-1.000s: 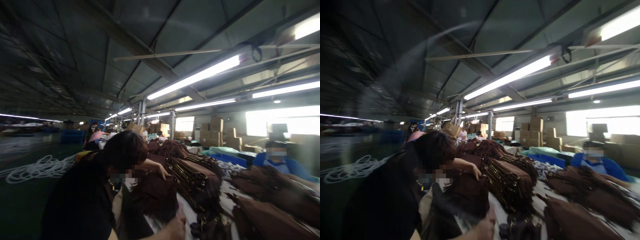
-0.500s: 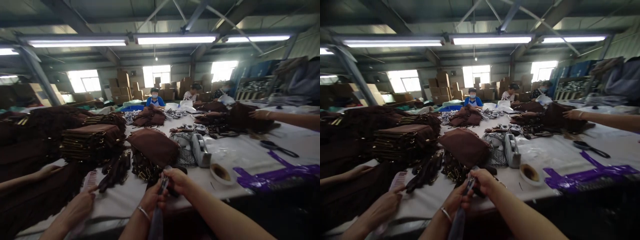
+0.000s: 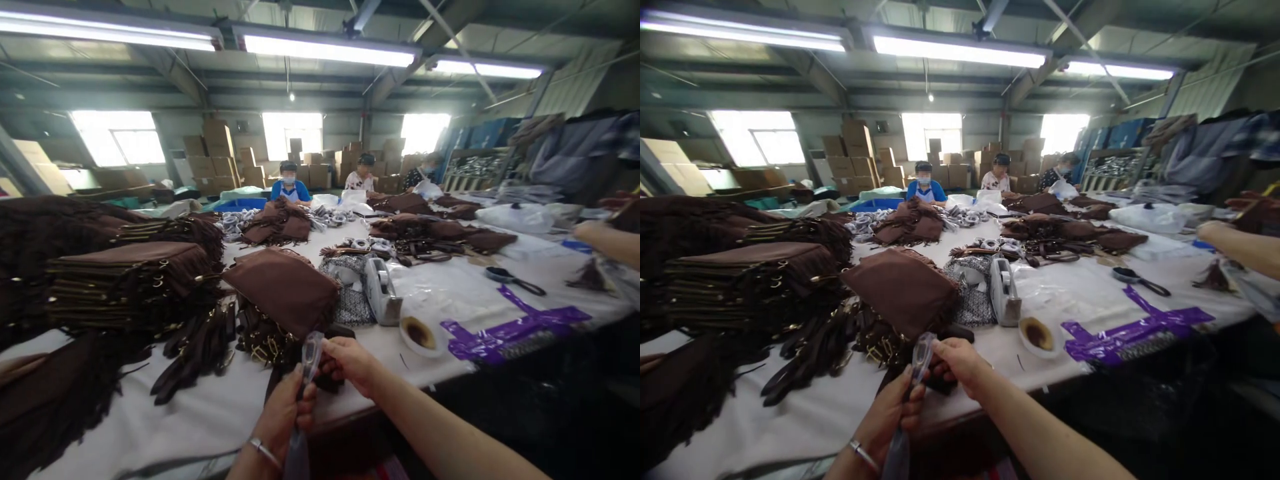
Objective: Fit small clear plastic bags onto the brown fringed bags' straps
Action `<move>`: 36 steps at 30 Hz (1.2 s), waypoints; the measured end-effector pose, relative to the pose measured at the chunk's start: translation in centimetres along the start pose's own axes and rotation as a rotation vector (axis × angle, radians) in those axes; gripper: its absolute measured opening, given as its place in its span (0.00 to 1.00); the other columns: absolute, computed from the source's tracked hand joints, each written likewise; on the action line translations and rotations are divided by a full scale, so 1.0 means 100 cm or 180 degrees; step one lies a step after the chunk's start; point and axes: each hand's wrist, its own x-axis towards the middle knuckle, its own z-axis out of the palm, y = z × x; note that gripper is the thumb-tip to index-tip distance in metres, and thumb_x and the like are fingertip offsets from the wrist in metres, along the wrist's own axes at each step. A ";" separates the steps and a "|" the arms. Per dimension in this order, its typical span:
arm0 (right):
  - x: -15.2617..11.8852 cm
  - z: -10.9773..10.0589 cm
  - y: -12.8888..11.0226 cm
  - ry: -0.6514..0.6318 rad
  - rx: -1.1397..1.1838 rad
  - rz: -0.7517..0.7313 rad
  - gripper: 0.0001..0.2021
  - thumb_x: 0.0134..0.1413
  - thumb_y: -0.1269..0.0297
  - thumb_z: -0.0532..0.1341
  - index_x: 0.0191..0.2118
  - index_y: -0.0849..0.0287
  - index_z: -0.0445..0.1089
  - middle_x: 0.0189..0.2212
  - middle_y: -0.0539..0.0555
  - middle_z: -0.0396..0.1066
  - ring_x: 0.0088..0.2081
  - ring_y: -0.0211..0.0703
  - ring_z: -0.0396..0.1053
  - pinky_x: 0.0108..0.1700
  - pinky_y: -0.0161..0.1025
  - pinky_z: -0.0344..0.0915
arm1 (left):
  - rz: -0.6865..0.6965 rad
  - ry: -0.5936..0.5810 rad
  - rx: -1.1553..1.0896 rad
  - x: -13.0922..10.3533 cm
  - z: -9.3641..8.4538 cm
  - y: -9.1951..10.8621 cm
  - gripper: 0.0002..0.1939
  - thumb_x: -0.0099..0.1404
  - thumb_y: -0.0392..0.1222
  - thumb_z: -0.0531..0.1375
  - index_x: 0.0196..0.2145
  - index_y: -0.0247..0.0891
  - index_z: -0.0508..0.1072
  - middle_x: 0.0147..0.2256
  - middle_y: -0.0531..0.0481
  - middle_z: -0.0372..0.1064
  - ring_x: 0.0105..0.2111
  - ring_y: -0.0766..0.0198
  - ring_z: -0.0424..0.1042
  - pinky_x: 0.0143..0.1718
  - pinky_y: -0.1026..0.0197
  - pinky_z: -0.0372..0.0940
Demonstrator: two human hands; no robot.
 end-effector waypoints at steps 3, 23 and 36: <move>0.009 0.000 -0.002 0.0552 -0.0366 -0.0276 0.20 0.48 0.46 0.61 0.28 0.62 0.70 0.20 0.50 0.67 0.20 0.32 0.59 0.21 0.30 0.50 | 0.0111 0.0088 0.0072 0.002 0.006 -0.005 0.31 0.54 0.65 0.61 0.41 0.34 0.70 0.22 0.61 0.54 0.16 0.80 0.44 0.16 0.72 0.40; 0.013 -0.006 -0.027 0.1026 -0.2276 -0.1944 0.07 0.51 0.62 0.59 0.28 0.59 0.71 0.28 0.51 0.70 0.32 0.40 0.66 0.37 0.36 0.61 | 0.1468 0.1185 0.1772 0.006 0.039 -0.040 0.26 0.64 0.60 0.49 0.41 0.35 0.75 0.32 0.45 0.72 0.34 0.58 0.68 0.36 0.60 0.63; -0.011 0.006 -0.035 0.0937 -0.4167 -0.2356 0.05 0.49 0.68 0.63 0.34 0.55 0.71 0.35 0.52 0.70 0.41 0.46 0.66 0.45 0.42 0.58 | 0.1452 0.1526 0.2036 0.034 0.037 -0.069 0.27 0.68 0.52 0.43 0.42 0.35 0.77 0.20 0.47 0.69 0.24 0.58 0.68 0.27 0.61 0.63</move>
